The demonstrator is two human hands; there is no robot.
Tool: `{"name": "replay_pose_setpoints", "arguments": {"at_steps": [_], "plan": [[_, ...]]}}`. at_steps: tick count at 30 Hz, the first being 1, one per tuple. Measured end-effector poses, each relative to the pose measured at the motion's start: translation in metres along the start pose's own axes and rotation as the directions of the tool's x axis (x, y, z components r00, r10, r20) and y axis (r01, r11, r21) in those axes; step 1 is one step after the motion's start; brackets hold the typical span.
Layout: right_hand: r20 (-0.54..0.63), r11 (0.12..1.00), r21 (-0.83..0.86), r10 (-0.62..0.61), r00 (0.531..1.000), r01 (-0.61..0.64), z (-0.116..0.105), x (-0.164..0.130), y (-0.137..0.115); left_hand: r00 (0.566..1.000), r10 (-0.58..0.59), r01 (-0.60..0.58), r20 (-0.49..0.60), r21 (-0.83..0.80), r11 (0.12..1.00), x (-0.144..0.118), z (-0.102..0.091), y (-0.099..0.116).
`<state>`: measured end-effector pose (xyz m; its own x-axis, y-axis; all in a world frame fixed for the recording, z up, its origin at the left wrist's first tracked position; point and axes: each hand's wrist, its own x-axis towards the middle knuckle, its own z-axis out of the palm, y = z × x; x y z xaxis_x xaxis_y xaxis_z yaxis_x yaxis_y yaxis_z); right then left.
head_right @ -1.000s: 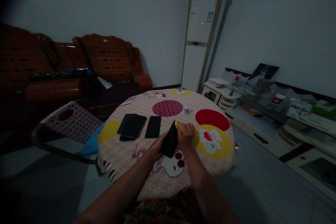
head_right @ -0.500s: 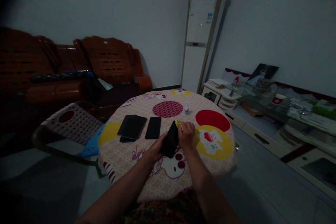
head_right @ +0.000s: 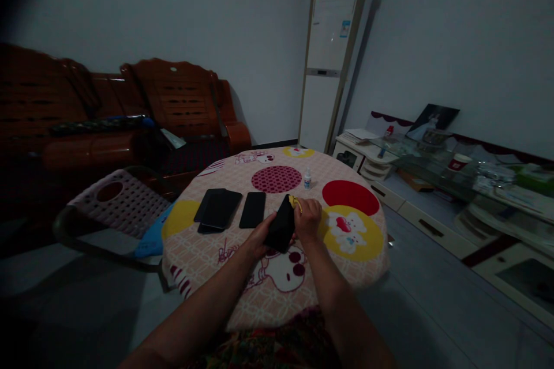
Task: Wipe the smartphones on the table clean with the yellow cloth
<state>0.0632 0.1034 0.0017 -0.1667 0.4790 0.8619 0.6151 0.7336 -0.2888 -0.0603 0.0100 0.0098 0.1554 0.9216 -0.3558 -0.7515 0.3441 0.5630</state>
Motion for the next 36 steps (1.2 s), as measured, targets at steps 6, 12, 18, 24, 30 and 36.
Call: {"name": "replay_pose_setpoints", "arguments": {"at_steps": [6, 12, 18, 24, 30, 36], "plan": [[0.020, 1.000, -0.020, 0.006, 1.000, -0.005, 0.013, 0.007, 0.012, 0.999, 0.044, -0.045, 0.032, 0.018, 0.999, 0.013, 0.004, 0.005], [0.024, 1.000, -0.017, -0.021, 0.999, 0.022, 0.011, -0.002, 0.008, 0.998, 0.059, -0.059, 0.012, -0.010, 0.998, 0.008, 0.000, -0.001], [0.052, 0.997, 0.016, -0.070, 0.996, 0.069, 0.004, -0.006, 0.002, 0.996, 0.082, -0.086, -0.039, -0.093, 0.992, 0.009, -0.004, -0.001], [-0.025, 0.999, -0.032, 0.007, 1.000, -0.008, 0.002, -0.001, 0.012, 0.995, -0.006, 0.009, 0.097, -0.028, 1.000, 0.007, -0.005, -0.001], [0.006, 0.999, -0.002, -0.033, 0.999, 0.033, 0.000, -0.006, 0.003, 0.997, 0.072, -0.071, 0.018, -0.057, 0.996, 0.010, -0.006, -0.001], [-0.002, 1.000, -0.009, -0.014, 1.000, 0.014, -0.001, -0.006, 0.003, 0.998, 0.055, -0.054, 0.015, -0.061, 0.997, 0.009, -0.006, -0.001]]}}
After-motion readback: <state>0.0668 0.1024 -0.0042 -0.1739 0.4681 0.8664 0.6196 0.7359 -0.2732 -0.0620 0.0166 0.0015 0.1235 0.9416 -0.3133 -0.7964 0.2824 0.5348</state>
